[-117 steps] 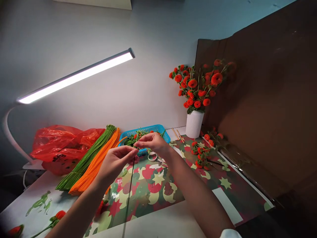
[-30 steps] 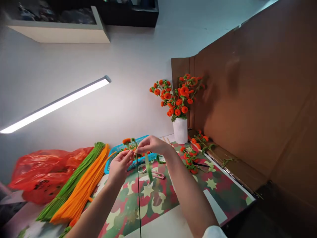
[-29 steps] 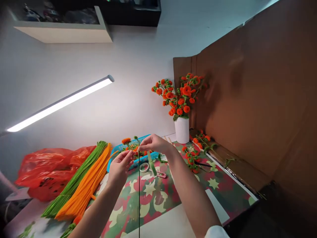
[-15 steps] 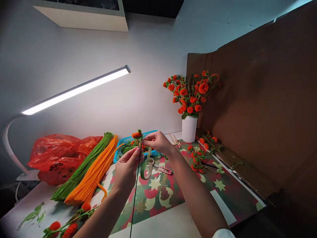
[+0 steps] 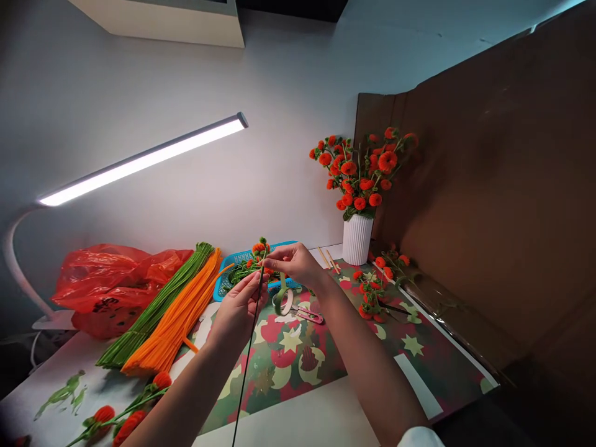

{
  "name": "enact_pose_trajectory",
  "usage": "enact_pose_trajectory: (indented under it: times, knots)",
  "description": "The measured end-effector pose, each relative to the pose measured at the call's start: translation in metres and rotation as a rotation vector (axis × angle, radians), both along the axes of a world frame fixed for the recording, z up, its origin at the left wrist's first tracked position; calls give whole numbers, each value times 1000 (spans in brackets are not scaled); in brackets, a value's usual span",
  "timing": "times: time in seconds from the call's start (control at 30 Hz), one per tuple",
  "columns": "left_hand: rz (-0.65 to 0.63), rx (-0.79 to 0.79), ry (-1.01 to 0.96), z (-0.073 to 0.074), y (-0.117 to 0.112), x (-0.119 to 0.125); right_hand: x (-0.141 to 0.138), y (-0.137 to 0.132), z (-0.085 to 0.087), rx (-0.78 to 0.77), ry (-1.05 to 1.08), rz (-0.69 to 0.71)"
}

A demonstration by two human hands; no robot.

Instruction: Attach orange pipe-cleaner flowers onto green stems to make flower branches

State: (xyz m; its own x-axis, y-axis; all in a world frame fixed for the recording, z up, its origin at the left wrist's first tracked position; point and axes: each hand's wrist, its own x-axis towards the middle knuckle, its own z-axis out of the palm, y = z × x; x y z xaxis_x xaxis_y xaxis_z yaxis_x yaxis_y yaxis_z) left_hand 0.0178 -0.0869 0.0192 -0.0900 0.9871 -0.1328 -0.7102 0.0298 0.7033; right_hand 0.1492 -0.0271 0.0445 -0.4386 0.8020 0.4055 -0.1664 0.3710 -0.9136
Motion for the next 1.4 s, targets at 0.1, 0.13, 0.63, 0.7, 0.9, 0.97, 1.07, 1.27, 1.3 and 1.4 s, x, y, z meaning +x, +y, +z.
enact_pose_trajectory:
  times: [0.1, 0.13, 0.63, 0.7, 0.9, 0.97, 1.07, 1.27, 1.3, 1.4]
  knots:
    - [8, 8, 21, 3, 0, -2, -1, -1, 0, 16, 11, -6]
    - [6, 16, 36, 5, 0, -4, -2, -2, 0, 35, 10, -18]
    - [-24, 148, 147, 8, 2, -16, -17, -22, 11, 111, -53, -282]
    - [22, 142, 108, 9, 2, -14, -25, -27, 11, 66, 6, -357]
    - [96, 100, 16, 16, -2, -12, -40, -36, 7, -47, 139, -424]
    - [88, 75, -14, 18, -3, -13, -40, -34, 7, -149, 206, -298]
    - [39, 41, -59, 22, -5, -15, -35, -29, 7, -278, 238, -99]
    - [-108, 43, -111, 20, -1, -15, -21, -9, -4, -447, 227, 211]
    - [-124, 47, -117, 18, 0, -14, -20, -6, -6, -485, 231, 266]
    - [-177, 70, -151, 16, 0, -14, -20, -1, -14, -534, 276, 389]
